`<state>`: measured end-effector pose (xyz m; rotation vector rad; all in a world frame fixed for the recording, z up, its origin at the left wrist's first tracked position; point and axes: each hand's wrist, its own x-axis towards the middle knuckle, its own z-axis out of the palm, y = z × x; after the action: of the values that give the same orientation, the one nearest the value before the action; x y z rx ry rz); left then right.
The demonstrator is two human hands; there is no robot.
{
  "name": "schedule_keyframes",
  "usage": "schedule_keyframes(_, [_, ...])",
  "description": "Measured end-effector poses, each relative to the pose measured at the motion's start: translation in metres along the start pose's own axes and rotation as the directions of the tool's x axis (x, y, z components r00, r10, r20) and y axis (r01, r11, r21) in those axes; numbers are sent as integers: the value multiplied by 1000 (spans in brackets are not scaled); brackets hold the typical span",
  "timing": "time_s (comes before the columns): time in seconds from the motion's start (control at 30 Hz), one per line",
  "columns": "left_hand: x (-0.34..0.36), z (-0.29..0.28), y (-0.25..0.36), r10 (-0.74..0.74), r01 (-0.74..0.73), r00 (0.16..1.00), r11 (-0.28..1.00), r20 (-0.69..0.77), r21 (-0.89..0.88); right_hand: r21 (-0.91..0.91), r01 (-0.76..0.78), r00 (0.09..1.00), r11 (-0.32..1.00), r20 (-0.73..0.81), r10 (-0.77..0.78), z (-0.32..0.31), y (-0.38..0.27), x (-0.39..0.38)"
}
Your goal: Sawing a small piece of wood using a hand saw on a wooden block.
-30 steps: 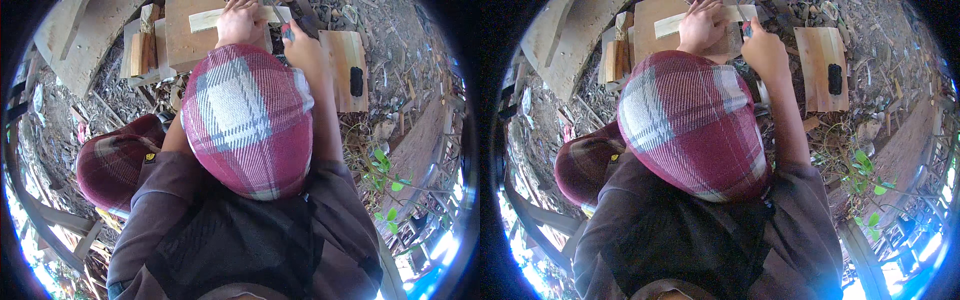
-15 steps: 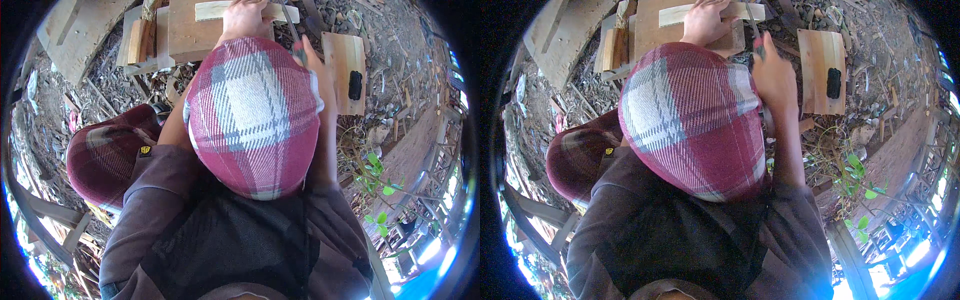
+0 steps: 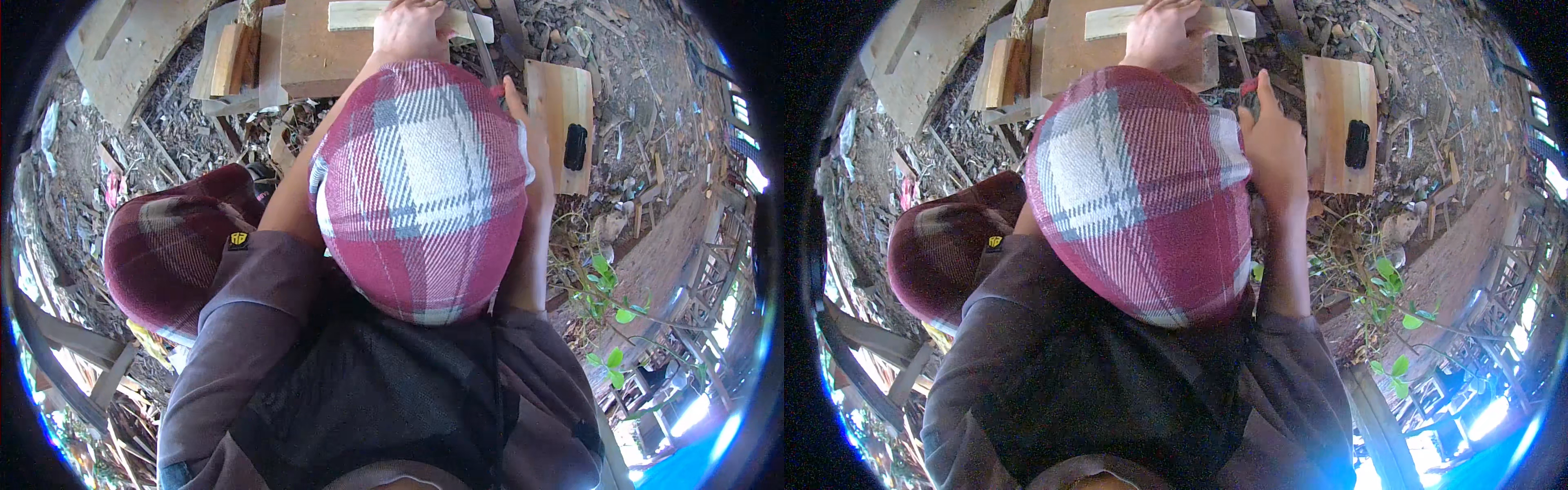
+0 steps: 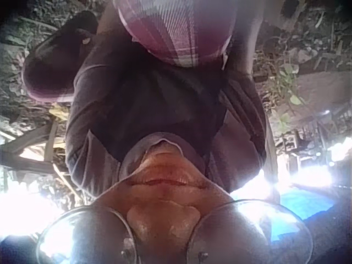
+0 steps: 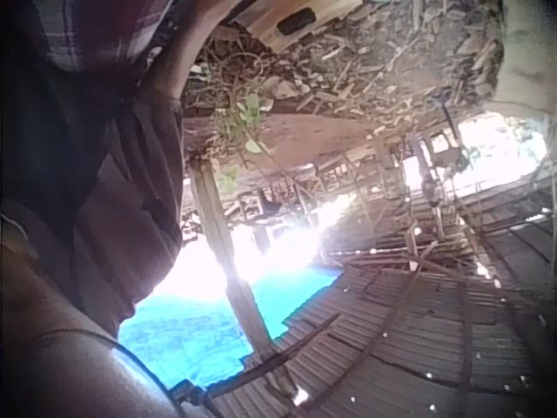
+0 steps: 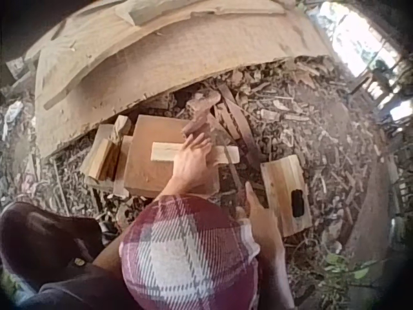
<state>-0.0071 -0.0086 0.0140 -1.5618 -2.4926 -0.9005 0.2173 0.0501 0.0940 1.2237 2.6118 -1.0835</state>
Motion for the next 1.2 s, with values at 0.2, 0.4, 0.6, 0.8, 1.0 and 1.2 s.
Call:
schedule_keyframes(0.2, [5, 10, 8, 29, -34, 997, 997, -68, -72, -292, 86, 989, 952, -86, -116, 0, -27, 98])
schedule_keyframes(0.4, [12, 6, 17, 13, -15, 999, 999, -35, -50, -194, 84, 987, 977, -121, -109, 5, 12, 62])
schedule_keyframes(0.6, [1, -2, 6, 52, -56, 996, 997, -72, -51, -161, -102, 994, 982, 14, 106, -7, -30, 37])
schedule_keyframes(0.8, [6, 18, 7, -10, 6, 997, 999, -82, -48, -308, 8, 996, 951, -87, -36, 0, -19, 75])
schedule_keyframes(1.0, [2, -4, 4, -31, 29, 998, 999, -62, -31, -168, -130, 987, 977, 72, 144, -28, -34, -6])
schedule_keyframes(1.2, [5, 10, 12, -8, 1, 998, 994, -69, -111, -387, -6, 995, 922, 88, 43, -31, -34, 76])
